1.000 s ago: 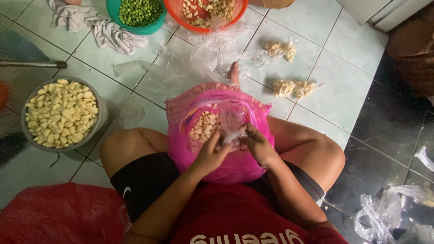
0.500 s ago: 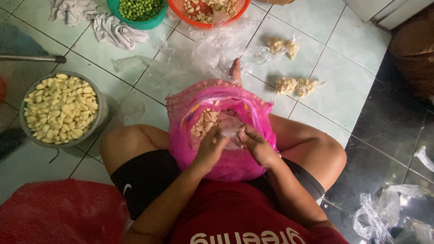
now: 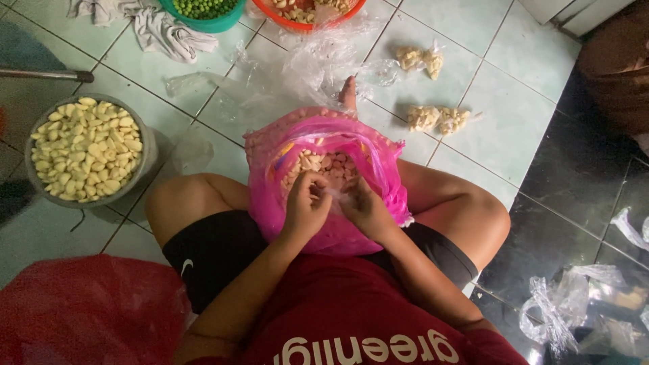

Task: The person sits on the floor and repeatedly scoops cashews from a large pink bag into small clear plastic bags. They tie each filled bag and place it on the floor. The person also moves a metal bowl of cashews to the side to clear space.

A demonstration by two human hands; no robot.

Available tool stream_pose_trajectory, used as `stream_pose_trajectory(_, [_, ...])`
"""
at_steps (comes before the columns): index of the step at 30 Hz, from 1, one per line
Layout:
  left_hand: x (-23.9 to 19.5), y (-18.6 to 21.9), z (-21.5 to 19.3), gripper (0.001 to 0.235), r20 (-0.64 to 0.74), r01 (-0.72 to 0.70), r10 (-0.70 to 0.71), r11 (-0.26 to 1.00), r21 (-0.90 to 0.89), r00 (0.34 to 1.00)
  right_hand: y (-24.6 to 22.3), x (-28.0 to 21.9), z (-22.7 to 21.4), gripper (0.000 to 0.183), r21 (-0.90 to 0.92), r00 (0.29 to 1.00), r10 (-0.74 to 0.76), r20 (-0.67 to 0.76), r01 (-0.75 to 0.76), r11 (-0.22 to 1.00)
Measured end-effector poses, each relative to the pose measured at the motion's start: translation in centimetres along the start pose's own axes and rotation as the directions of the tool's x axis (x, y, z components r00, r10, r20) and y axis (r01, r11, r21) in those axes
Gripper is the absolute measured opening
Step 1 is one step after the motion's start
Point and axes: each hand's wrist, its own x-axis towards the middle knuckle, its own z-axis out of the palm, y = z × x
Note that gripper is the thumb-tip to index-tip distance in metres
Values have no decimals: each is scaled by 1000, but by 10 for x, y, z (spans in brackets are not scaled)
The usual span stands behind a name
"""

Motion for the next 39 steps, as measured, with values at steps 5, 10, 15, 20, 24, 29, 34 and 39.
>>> stream_pose_trajectory(5, [-5, -19, 4, 13, 15, -133, 133, 989, 70, 991, -45, -6, -3, 48, -722, 912, -411, -12, 276, 634])
stream_pose_trajectory(10, [-3, 22, -16, 20, 112, 202, -195, 978, -53, 974, -53, -6, 11, 11, -671, 735, -650, 191, 582, 460])
stream_pose_trajectory(15, [-7, 9, -17, 19, 179, 127, -130, 991, 33, 975, -28, -4, 9, 18, -882, 870, -426, 247, 385, 273])
stream_pose_trajectory(20, [-2, -20, -14, 124, 320, -502, 442, 854, 135, 838, -43, 4, 14, 53, -883, 919, -261, 297, 368, 291])
stream_pose_trajectory(24, [19, -56, -1, 116, 230, -332, 348, 937, -103, 909, -68, 18, 26, 27, -826, 880, -264, 395, 466, 318])
stream_pose_trajectory(29, [22, -105, -3, 61, -314, -392, 417, 909, 142, 853, -64, 48, -4, 19, -488, 889, -437, 140, 446, 750])
stream_pose_trajectory(34, [1, -69, -8, 71, -278, -288, 308, 951, 112, 910, 45, 82, 41, 64, -928, 973, 181, 142, 67, 367])
stream_pose_trajectory(39, [1, -92, -11, 78, -310, -292, 367, 919, 264, 877, 46, 90, 61, 83, -848, 933, -122, 338, 359, 391])
